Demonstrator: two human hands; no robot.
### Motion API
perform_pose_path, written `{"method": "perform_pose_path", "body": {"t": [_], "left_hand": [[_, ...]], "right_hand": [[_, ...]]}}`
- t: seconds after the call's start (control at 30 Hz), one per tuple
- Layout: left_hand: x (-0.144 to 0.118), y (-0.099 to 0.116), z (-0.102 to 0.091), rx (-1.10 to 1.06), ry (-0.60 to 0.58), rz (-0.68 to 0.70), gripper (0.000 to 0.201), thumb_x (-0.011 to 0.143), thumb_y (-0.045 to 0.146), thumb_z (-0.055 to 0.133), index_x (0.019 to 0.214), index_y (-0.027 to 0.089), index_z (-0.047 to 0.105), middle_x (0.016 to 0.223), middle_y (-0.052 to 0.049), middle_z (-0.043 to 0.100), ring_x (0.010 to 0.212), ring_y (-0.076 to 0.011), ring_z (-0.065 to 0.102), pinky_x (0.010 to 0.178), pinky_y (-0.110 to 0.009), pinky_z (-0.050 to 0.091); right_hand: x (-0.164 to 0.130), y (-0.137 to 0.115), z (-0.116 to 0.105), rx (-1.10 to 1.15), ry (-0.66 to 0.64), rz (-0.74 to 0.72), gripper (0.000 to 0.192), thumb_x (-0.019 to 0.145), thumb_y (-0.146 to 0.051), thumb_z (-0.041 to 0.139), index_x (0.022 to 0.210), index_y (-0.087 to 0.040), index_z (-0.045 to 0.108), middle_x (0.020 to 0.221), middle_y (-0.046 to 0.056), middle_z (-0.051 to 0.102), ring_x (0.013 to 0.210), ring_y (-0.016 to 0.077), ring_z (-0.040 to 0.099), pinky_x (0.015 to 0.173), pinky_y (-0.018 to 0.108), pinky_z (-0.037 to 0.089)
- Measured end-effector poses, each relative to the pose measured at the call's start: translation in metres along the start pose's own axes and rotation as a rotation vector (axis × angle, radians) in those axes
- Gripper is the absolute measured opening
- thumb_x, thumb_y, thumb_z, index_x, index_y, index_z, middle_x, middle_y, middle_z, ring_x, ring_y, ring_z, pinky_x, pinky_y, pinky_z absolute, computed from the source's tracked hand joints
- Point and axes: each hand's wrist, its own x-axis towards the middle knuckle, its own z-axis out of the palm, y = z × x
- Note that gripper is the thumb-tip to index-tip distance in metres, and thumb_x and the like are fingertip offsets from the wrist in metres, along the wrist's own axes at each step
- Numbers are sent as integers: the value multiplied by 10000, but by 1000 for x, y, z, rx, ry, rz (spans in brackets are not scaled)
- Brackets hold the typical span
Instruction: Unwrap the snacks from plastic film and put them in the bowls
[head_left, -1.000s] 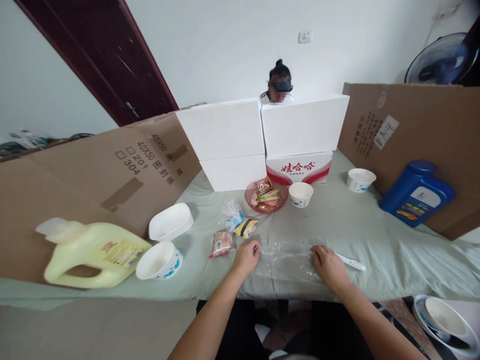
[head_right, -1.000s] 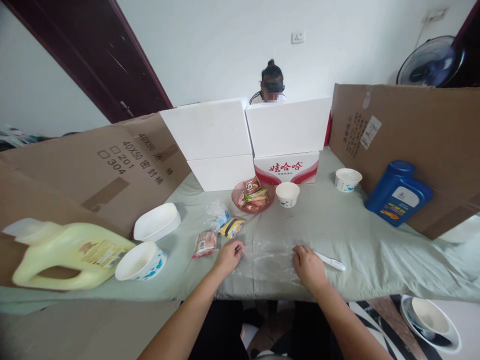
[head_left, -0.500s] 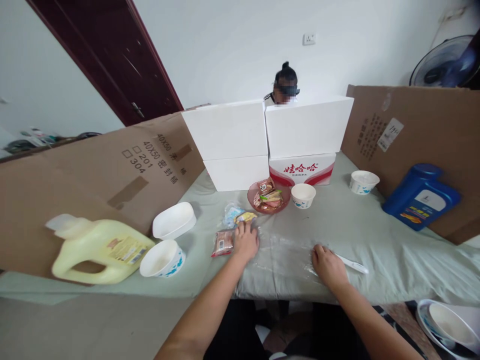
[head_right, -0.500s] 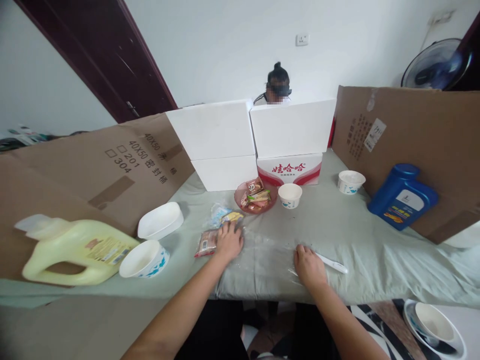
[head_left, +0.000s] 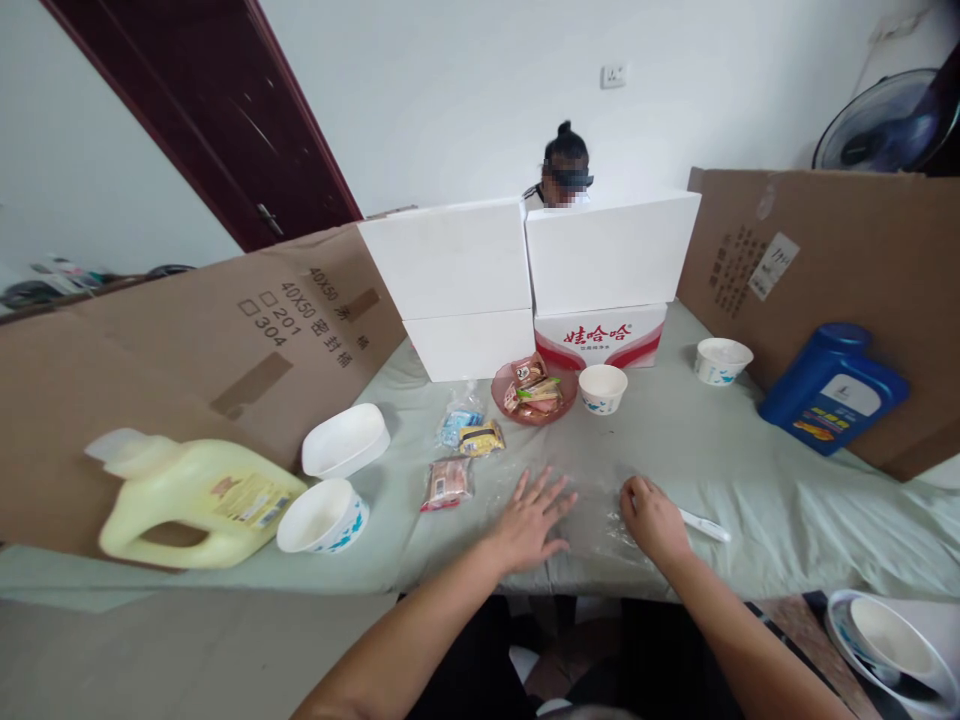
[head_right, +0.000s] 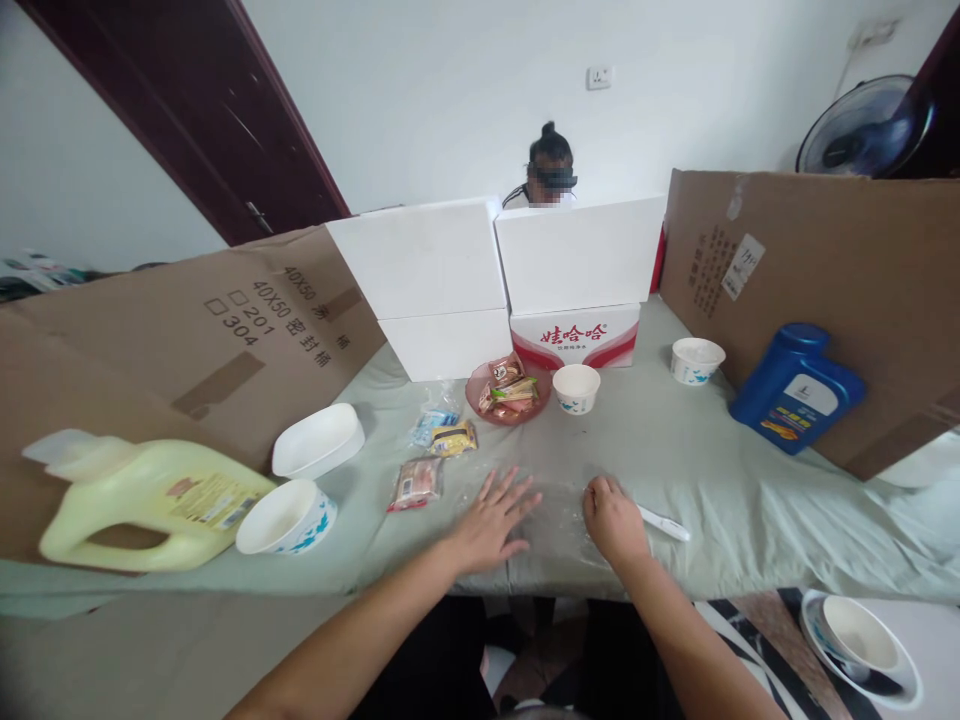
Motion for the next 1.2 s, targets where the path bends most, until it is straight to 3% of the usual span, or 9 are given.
{"method": "perform_pose_path", "body": {"t": [0.1, 0.17, 0.33, 0.43, 0.67, 0.8, 0.93, 1.1, 1.2], "left_hand": [[-12, 15, 15, -28, -103, -104, 761, 834, 604, 542, 1481, 355, 228, 1590, -53, 116, 1426, -430, -23, 1082, -693, 66], [-16, 20, 17, -37, -114, -159, 799, 799, 653, 551, 1477, 356, 249, 1592, -57, 90, 1414, -462, -37, 1070, -711, 66], [-4, 25, 7, -39, -48, -128, 786, 834, 601, 529, 1493, 318, 208, 1591, -50, 109, 1446, -366, -5, 1120, -651, 26], [5, 21, 9, -55, -44, -174, 685, 912, 492, 439, 1504, 248, 194, 1584, -61, 150, 1454, -318, 36, 1144, -609, 43], [-37, -17, 28, -18, -19, -439, 788, 847, 529, 548, 1485, 165, 264, 1573, -144, 150, 1436, -403, 39, 1109, -653, 122], [-70, -32, 17, -76, 75, -216, 727, 767, 438, 670, 1399, 190, 409, 1509, -141, 328, 1419, -356, 199, 1118, -574, 253], [-77, -36, 4, -156, 88, -24, 362, 769, 188, 596, 1129, 214, 615, 1261, -82, 587, 1277, -267, 451, 1063, -458, 400], [-68, -44, -4, -250, 126, 12, 242, 771, 59, 473, 865, 210, 638, 1047, -46, 667, 1140, -207, 557, 1000, -384, 448], [-64, -46, -10, -334, 104, -43, 154, 775, 143, 566, 906, 212, 610, 1036, -47, 657, 1083, -212, 573, 961, -369, 460]], "right_hand": [[0, 3, 3, -33, -14, 38, 215, 949, -228, 387, 1004, -152, 580, 730, 57, 652, 666, 205, 625, 604, 299, 409], [-1, 2, 0, -47, -1, 21, 229, 930, -202, 416, 1082, -136, 575, 857, 100, 669, 769, 228, 633, 664, 320, 431], [-7, -30, -4, 15, 111, -307, 320, 935, -182, 385, 1186, -167, 582, 1173, 121, 622, 1099, 245, 546, 941, 373, 402], [-10, -45, 10, 48, 42, -471, 397, 933, -235, 403, 1296, -136, 531, 1329, 115, 562, 1266, 250, 447, 1052, 402, 337], [-34, 5, 26, -13, -25, -329, 647, 914, -490, 424, 1431, -105, 378, 1493, 150, 362, 1399, 313, 272, 1115, 521, 242], [-55, 29, 6, 95, -66, -447, 709, 839, -544, 545, 1409, -142, 421, 1499, 141, 360, 1415, 315, 231, 1122, 503, 270], [-67, 32, -13, 245, -180, -558, 415, 878, -338, 539, 1277, -226, 555, 1374, 83, 534, 1333, 244, 399, 1085, 444, 356], [-64, 29, -22, 430, -166, -476, 265, 942, -250, 410, 1044, -225, 653, 1179, 75, 656, 1165, 204, 557, 1002, 390, 437], [-57, 29, -21, 518, -143, -321, 283, 958, -304, 370, 1004, -223, 637, 1049, 67, 692, 1016, 193, 630, 896, 347, 489]]}}
